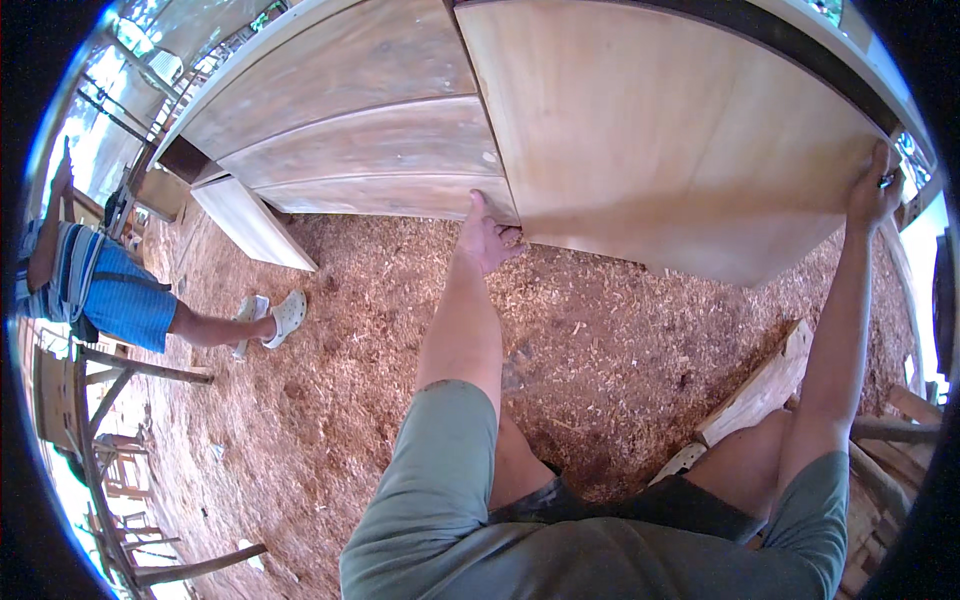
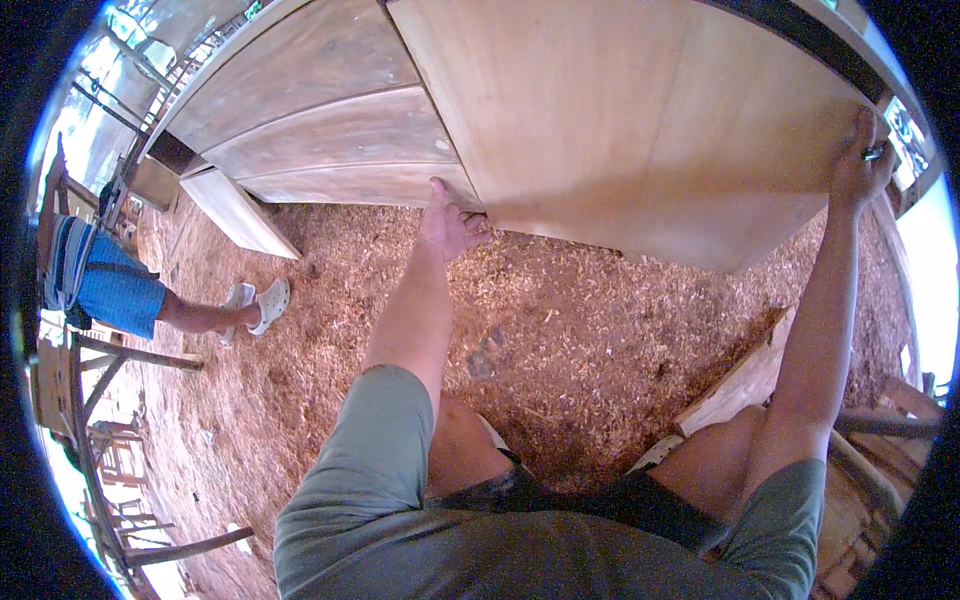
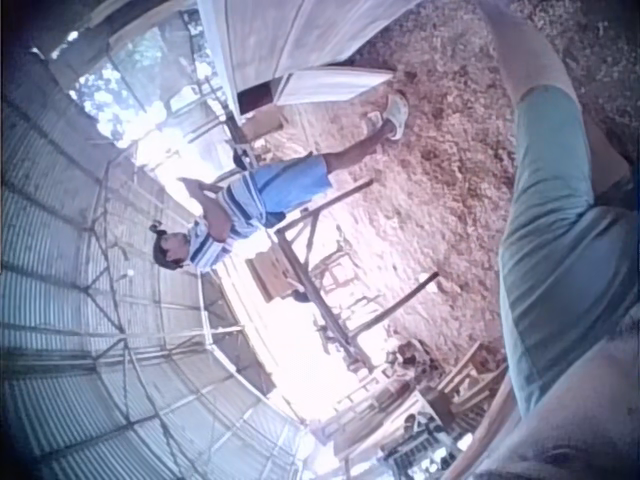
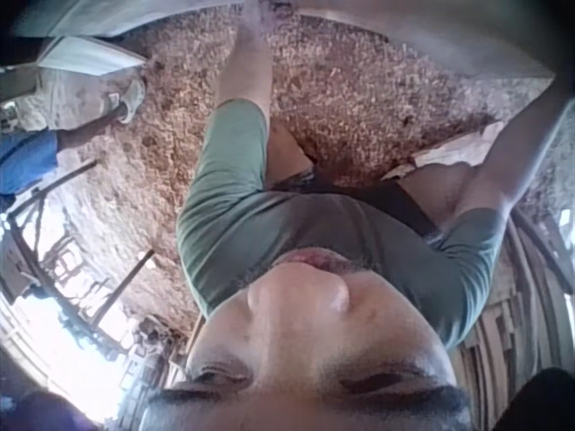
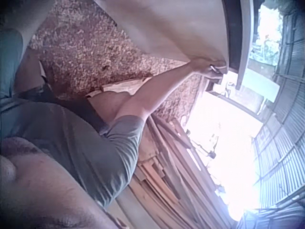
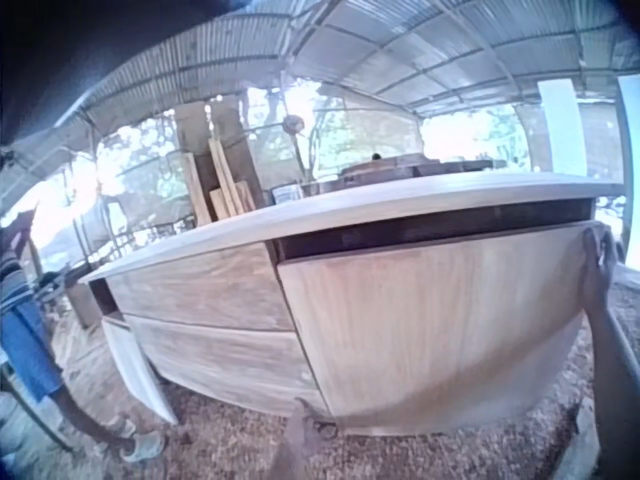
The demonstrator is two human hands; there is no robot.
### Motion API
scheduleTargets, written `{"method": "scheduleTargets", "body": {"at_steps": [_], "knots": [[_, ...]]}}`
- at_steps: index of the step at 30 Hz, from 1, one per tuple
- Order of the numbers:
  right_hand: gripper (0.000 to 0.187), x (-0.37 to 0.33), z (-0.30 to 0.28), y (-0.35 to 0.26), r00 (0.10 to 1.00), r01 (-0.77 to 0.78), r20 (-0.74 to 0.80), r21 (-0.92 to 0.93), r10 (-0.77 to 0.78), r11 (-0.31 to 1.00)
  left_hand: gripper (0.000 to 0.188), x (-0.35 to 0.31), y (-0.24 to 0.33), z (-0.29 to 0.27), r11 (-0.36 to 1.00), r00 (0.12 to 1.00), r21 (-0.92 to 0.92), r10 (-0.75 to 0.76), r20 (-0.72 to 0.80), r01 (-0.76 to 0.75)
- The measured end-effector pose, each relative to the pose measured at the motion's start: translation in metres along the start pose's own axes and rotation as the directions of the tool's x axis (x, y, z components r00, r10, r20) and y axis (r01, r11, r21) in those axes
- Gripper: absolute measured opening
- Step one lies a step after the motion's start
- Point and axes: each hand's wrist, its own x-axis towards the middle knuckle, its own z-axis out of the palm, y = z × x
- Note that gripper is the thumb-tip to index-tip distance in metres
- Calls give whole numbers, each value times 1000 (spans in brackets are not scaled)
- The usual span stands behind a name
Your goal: The person is assembling a wooden cabinet by fitting a drawer panel into place, marking alignment lines with a pen, and handling a package of hardware. They adjust the panel repeatedly to ensure a proper fit within the cabinet frame.
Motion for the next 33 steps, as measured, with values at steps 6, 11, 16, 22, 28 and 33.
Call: {"method": "scheduleTargets", "body": {"at_steps": [6,11,16,22,28,33], "knots": [[47,18,-12,53,998,67,25,-110,-64,992,114,18,-5,-11,997,999,-76,-27,27,29],[44,11,-13,39,999,21,34,-75,-18,997,113,13,-6,-1,999,1000,-47,-6,15,7],[43,8,-10,21,998,50,50,-55,-48,997,124,14,-4,-9,999,998,-29,-27,49,29],[46,12,-16,30,994,75,92,-186,-59,980,130,14,-5,-15,1000,991,2,-11,136,11],[48,13,-15,27,993,103,68,-176,-92,979,131,13,-5,-9,999,997,-21,-33,76,34],[48,4,-9,11,997,66,38,-122,-62,990,132,11,-5,-11,1000,995,-5,-23,101,23]]}}
